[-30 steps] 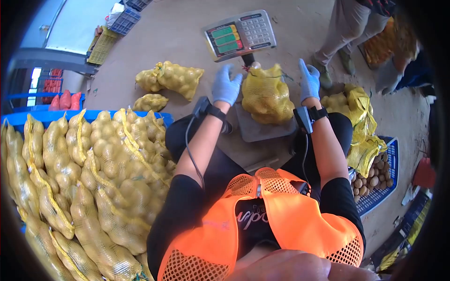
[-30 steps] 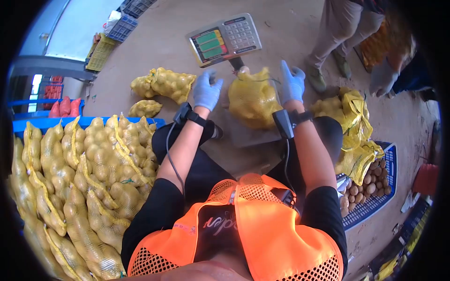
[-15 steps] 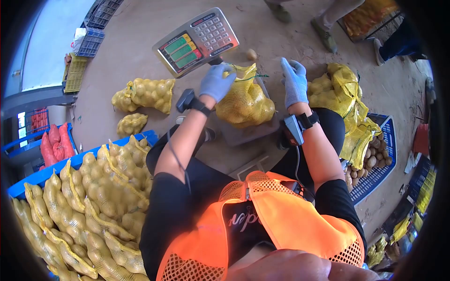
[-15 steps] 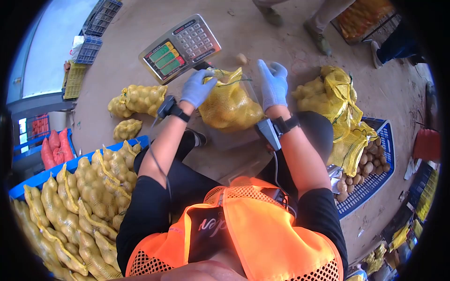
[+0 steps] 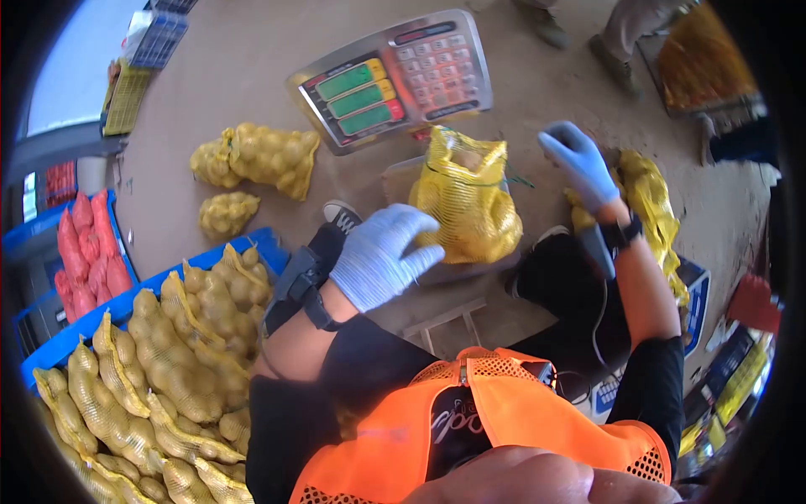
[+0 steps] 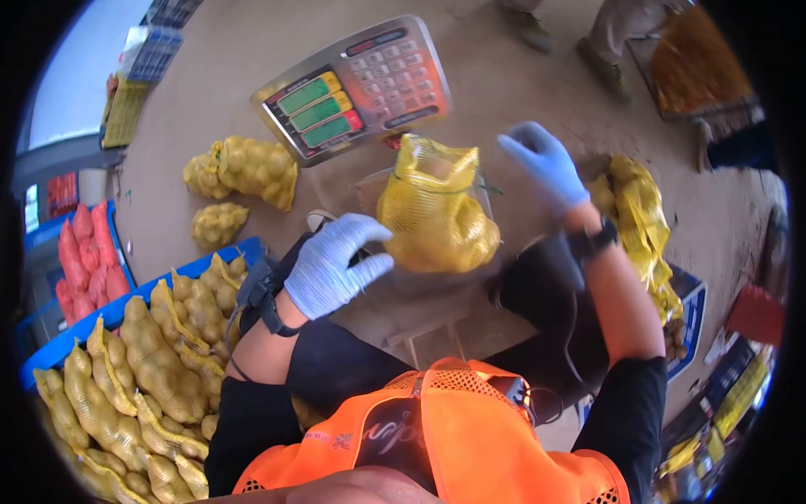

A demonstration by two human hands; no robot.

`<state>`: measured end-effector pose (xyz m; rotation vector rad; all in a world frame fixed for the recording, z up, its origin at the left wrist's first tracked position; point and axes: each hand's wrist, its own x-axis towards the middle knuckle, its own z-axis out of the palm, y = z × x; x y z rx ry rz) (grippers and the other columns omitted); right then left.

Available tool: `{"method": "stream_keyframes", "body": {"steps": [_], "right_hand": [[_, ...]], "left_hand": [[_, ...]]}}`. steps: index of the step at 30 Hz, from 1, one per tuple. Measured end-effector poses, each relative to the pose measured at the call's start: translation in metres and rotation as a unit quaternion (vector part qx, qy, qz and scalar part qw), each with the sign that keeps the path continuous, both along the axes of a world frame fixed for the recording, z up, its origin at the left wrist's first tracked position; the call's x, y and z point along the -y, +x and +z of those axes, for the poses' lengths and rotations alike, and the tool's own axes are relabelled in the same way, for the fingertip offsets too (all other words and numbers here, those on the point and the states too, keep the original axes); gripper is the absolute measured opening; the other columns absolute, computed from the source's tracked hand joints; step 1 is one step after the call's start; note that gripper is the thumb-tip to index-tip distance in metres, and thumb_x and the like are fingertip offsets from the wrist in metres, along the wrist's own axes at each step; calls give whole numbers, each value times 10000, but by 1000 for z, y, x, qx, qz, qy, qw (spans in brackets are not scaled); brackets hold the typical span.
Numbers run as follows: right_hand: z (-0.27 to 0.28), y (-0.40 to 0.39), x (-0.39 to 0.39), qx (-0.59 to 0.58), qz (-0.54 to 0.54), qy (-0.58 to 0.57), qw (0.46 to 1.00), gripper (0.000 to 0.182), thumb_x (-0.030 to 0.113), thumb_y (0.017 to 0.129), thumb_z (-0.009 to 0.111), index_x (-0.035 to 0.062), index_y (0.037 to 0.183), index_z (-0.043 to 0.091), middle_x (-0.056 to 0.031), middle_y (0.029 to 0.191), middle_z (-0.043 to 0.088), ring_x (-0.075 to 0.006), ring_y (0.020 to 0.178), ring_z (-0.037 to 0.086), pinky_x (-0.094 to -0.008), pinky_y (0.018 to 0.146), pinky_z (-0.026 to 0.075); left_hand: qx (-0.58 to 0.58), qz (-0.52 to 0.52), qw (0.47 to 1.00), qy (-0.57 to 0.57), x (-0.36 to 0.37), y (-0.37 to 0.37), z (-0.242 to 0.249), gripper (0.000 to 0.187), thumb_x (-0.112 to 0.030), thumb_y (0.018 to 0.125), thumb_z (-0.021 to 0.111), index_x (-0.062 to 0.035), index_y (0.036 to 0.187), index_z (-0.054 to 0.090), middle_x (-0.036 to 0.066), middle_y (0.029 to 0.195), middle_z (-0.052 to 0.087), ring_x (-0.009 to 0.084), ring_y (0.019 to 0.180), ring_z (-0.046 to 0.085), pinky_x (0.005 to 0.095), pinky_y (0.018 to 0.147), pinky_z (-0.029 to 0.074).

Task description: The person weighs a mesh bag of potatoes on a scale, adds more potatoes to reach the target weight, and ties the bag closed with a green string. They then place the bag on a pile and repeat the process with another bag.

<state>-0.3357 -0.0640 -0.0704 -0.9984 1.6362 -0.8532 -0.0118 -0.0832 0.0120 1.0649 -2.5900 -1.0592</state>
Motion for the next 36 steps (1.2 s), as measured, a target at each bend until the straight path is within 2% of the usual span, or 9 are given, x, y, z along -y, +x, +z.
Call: {"method": "stream_keyframes", "body": {"steps": [3, 5, 6, 15, 28, 30, 31, 32, 36], "right_hand": [[-92, -1, 87, -43, 101, -41, 993, 312, 280, 830, 670, 36, 1008, 593, -15, 842, 597, -107, 810, 539, -242, 757, 443], [-155, 4, 137, -383, 136, -197, 892, 321, 312, 777, 702, 61, 962, 625, -61, 816, 624, -137, 794, 571, -268, 751, 461], [-180, 7, 156, -418, 142, -169, 881, 320, 312, 775, 703, 62, 959, 626, -61, 813, 624, -137, 791, 571, -268, 748, 462], [-288, 32, 230, -445, 157, 77, 878, 307, 309, 756, 709, 67, 929, 634, -63, 784, 626, -137, 764, 576, -270, 728, 468], [-297, 1, 230, -308, 42, 21, 950, 289, 306, 728, 719, 74, 885, 646, -66, 742, 629, -137, 724, 582, -274, 698, 477], [-279, -21, 222, -191, -24, -2, 981, 286, 305, 724, 720, 75, 879, 648, -66, 736, 629, -137, 718, 583, -274, 693, 478], [-278, -33, 214, 73, -110, 39, 990, 222, 256, 712, 719, 65, 790, 637, -54, 664, 618, -122, 653, 576, -276, 641, 483], [-271, -56, 203, -126, -58, -29, 990, 185, 208, 710, 726, 63, 750, 619, -34, 639, 610, -102, 630, 564, -269, 623, 480], [-157, -99, 138, -88, -40, 1, 995, 283, 190, 726, 732, 78, 945, 593, -25, 819, 625, -111, 729, 572, -248, 679, 478]], "left_hand": [[-22, 21, 998, 51, 10, 3, 4, 316, -188, 757, 715, -92, 1029, 585, 112, 991, 585, 299, 901, 592, 357, 762, 488], [5, 33, 998, 44, 13, 7, 2, 330, -225, 762, 710, -95, 1039, 585, 111, 1011, 578, 309, 926, 585, 374, 778, 487], [18, 30, 998, 44, 14, 9, 1, 336, -236, 765, 706, -97, 1045, 583, 111, 1019, 576, 315, 932, 581, 379, 781, 487], [45, 66, 984, 157, 43, 20, -6, 408, -215, 696, 744, -71, 1052, 608, 105, 1068, 580, 295, 946, 573, 361, 792, 478], [46, 78, 981, 172, 50, 15, -2, 400, -183, 705, 731, -62, 1063, 600, 113, 1047, 578, 299, 958, 571, 369, 825, 469], [32, 76, 984, 157, 47, 12, -1, 399, -160, 699, 734, -62, 1061, 600, 109, 1033, 581, 300, 945, 575, 368, 822, 471], [20, 72, 986, 146, 44, 10, 0, 391, -150, 698, 734, -65, 1054, 596, 110, 1029, 580, 302, 939, 579, 370, 818, 475], [12, 65, 987, 143, 43, 6, -1, 391, -150, 698, 734, -65, 1054, 596, 110, 1029, 580, 302, 939, 579, 370, 818, 475], [-31, 62, 995, 76, 28, -9, -8, 365, -155, 716, 732, -72, 1036, 576, 127, 1031, 576, 309, 928, 590, 356, 790, 489]]}}
